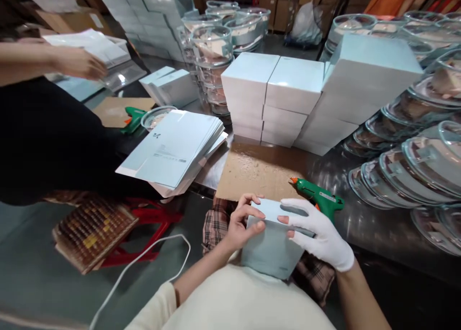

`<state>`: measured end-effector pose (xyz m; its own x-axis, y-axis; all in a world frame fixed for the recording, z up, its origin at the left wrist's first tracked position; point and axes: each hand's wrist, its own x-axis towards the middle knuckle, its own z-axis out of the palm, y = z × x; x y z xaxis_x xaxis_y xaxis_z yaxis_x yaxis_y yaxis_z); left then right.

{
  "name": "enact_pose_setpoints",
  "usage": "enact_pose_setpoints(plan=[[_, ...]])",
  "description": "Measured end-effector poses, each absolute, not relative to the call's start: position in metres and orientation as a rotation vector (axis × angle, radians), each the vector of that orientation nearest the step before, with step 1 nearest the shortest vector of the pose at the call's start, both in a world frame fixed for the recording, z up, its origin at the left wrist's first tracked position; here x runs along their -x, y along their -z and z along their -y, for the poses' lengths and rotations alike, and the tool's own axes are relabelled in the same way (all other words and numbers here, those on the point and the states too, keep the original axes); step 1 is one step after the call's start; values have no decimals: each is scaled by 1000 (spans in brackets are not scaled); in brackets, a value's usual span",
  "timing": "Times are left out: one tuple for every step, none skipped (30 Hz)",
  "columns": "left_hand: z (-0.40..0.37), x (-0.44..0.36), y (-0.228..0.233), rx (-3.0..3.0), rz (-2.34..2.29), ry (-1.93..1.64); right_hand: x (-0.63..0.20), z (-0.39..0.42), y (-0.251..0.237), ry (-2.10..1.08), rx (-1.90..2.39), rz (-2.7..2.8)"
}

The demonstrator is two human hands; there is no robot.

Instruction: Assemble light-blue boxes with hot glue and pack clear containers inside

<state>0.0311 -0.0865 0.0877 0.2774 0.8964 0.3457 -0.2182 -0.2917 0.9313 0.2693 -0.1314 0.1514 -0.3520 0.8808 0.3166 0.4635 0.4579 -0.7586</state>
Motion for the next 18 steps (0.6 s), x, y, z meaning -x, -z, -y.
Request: enact_pose_setpoints(plan=[[85, -31, -88, -1431, -681, -1293, -269, 133, -146, -703, 1138, 1905], [84, -31, -89, -1402, -696, -1336, -268, 137, -139, -661, 1168, 1788], [81, -30, -90, -1347, -724, -1406, -268, 143, -132, -609, 1208, 1642], [78, -29, -91, -1258, -768, -1506, -267, 151, -125, -547, 1255, 1489], [75, -27, -93, -1140, -827, -1623, -265, 160, -119, -497, 1306, 1359], [71, -26, -94, -1010, -885, -1730, -263, 169, -113, -477, 1357, 1274], [68, -25, -96, -894, -924, -1810, -260, 179, -109, -492, 1398, 1227], [66, -25, -97, -808, -940, -1852, -257, 187, -107, -557, 1418, 1204], [64, -26, -98, -755, -936, -1855, -254, 194, -105, -640, 1414, 1178], [63, -27, -99, -724, -920, -1825, -251, 199, -105, -711, 1384, 1136], [63, -29, -99, -699, -904, -1780, -248, 201, -106, -751, 1340, 1078], [63, -32, -99, -670, -896, -1736, -247, 202, -108, -750, 1297, 1017], [64, -35, -99, -631, -907, -1706, -246, 200, -110, -733, 1269, 965], [65, -38, -99, -588, -929, -1688, -245, 198, -112, -722, 1257, 930], [66, -41, -98, -546, -952, -1673, -245, 195, -113, -718, 1253, 915], [67, -43, -97, -507, -968, -1658, -244, 192, -114, -719, 1255, 923], [68, -46, -96, -473, -976, -1639, -242, 189, -115, -716, 1271, 955], [69, -49, -94, -446, -978, -1614, -241, 186, -115, -701, 1300, 1001]])
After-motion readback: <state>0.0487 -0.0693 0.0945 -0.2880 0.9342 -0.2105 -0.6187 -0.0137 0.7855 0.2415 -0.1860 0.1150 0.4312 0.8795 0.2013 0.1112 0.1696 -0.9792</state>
